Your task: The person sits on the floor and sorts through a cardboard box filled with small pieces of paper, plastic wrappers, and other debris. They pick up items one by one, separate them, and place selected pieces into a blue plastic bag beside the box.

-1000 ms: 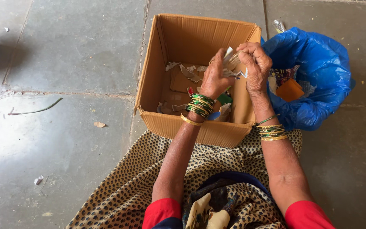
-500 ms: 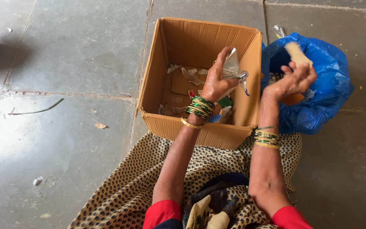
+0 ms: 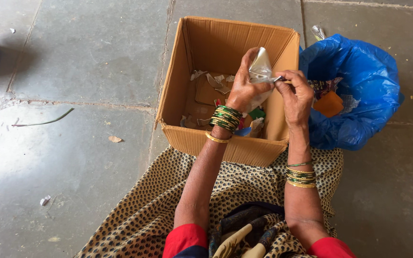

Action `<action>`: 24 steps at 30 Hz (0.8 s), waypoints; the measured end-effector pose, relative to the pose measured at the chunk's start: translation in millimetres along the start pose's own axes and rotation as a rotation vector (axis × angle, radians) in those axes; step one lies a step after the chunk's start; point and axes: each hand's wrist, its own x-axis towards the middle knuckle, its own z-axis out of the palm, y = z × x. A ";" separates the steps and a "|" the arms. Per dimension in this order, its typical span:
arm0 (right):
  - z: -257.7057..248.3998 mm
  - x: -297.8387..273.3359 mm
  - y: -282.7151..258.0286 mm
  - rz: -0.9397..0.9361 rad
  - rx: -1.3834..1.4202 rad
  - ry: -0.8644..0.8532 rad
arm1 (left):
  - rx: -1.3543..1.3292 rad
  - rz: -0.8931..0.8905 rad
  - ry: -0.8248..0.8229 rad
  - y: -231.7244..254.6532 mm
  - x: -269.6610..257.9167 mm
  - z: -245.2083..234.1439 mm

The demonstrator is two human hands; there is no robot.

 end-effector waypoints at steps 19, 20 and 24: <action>-25.6 -9.0 52.9 -0.086 -0.513 0.833 | 0.008 -0.186 0.050 10.0 -3.4 0.8; -20.9 -7.2 45.4 -0.146 -0.416 0.714 | 0.013 -0.179 0.050 10.3 -2.7 1.9; -1.3 -4.2 16.2 -0.141 -0.155 0.247 | 0.071 -0.166 0.091 13.9 -2.2 4.0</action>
